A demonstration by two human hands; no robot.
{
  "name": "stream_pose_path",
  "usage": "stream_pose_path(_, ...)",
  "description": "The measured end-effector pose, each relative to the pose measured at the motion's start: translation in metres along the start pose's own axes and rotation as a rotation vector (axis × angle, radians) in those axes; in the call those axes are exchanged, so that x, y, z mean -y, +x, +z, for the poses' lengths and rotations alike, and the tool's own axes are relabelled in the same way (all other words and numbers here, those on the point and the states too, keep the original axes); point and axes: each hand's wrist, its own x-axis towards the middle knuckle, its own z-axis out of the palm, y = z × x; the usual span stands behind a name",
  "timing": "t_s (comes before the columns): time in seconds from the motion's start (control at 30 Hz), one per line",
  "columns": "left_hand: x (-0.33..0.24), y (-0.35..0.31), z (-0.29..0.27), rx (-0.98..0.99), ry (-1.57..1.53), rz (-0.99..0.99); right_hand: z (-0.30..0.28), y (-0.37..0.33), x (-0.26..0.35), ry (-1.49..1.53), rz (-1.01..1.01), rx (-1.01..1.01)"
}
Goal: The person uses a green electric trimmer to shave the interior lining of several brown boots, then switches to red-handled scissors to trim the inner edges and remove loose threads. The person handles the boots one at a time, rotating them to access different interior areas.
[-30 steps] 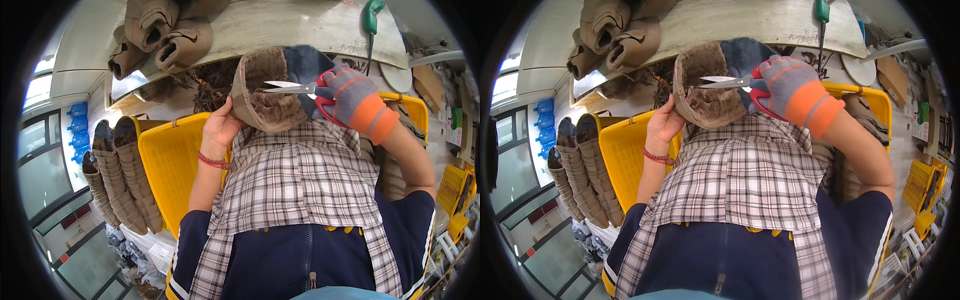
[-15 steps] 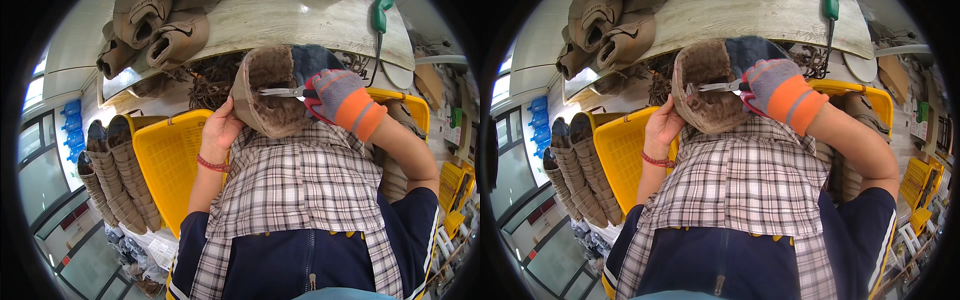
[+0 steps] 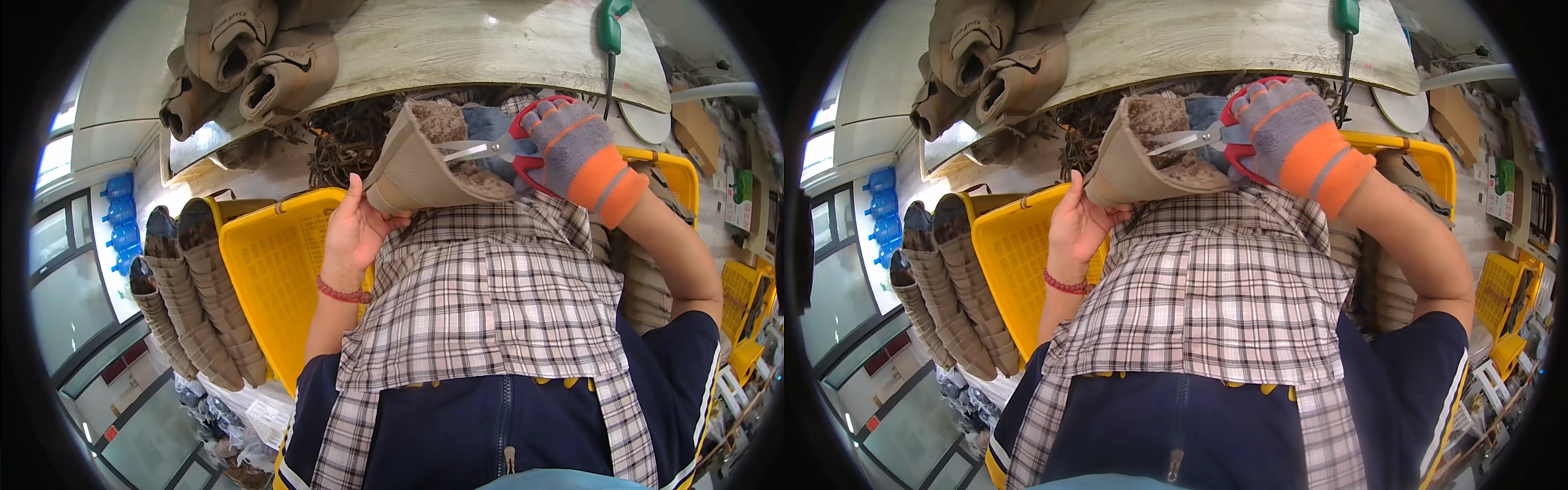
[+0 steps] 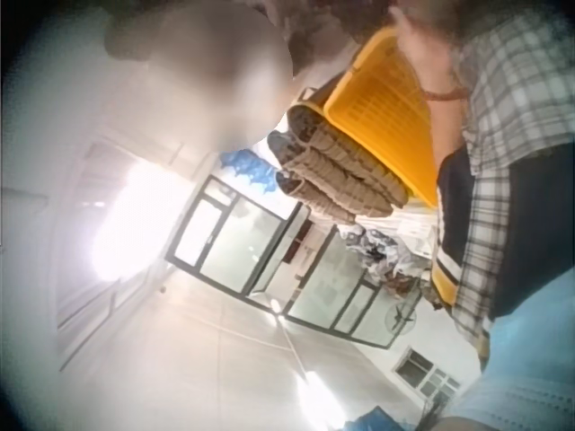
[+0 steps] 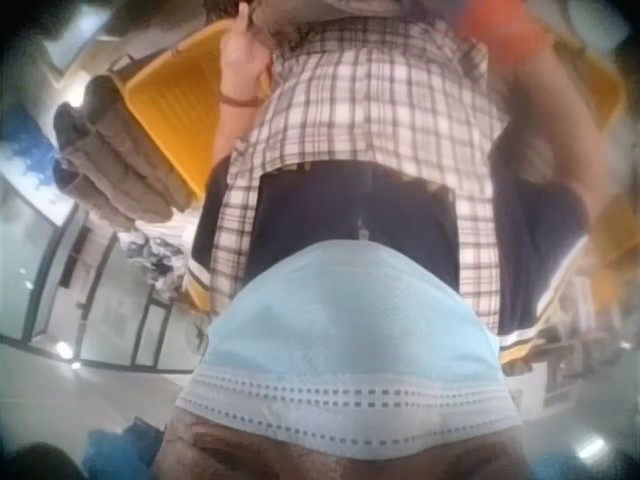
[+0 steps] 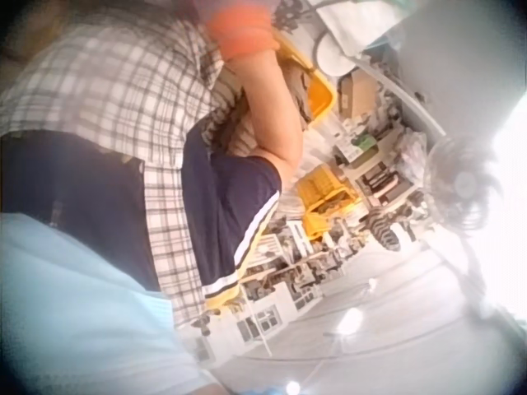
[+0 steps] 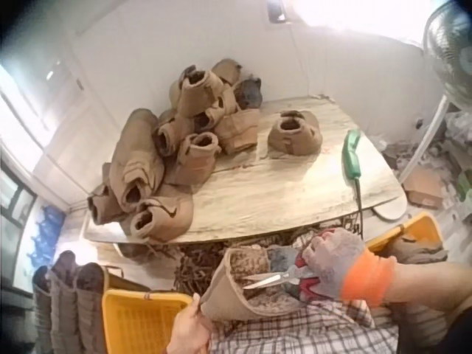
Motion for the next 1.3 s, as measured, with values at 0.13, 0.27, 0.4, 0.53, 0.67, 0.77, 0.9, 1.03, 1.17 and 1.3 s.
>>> stream_pose_path(0.13,0.025,0.024,0.002,-0.411,0.399,0.354,0.001,0.0,0.001,0.105,-0.048,0.116)
stream_pose_path(0.27,0.024,0.039,-0.006,-0.226,0.326,0.346,0.013,-0.006,0.017,0.008,-0.12,0.209)
stream_pose_path(0.4,0.027,0.045,-0.019,-0.437,0.012,0.274,0.034,-0.006,0.02,-0.105,-0.024,0.044)
stream_pose_path(0.53,0.028,0.045,-0.034,-0.407,0.069,0.259,0.036,-0.001,0.017,-0.049,-0.096,-0.085)
stream_pose_path(0.67,0.026,0.044,-0.055,-0.289,-0.027,0.223,0.042,0.009,0.022,-0.132,-0.138,-0.108)
stream_pose_path(0.77,0.03,0.044,-0.048,-0.479,0.094,0.245,0.045,0.014,0.024,-0.149,-0.136,-0.103)
stream_pose_path(0.9,0.03,0.045,-0.043,-0.492,0.116,0.249,0.04,0.017,0.024,-0.128,-0.129,-0.029)
stream_pose_path(1.03,0.029,0.046,-0.041,-0.487,0.152,0.252,0.045,0.017,0.022,-0.098,-0.169,-0.2)
stream_pose_path(1.17,0.028,0.046,-0.039,-0.459,0.163,0.257,0.031,0.015,0.025,-0.136,-0.131,-0.038)
stream_pose_path(1.3,0.018,0.039,-0.05,-0.197,0.124,0.222,0.025,0.004,0.013,0.104,-0.022,-0.094)
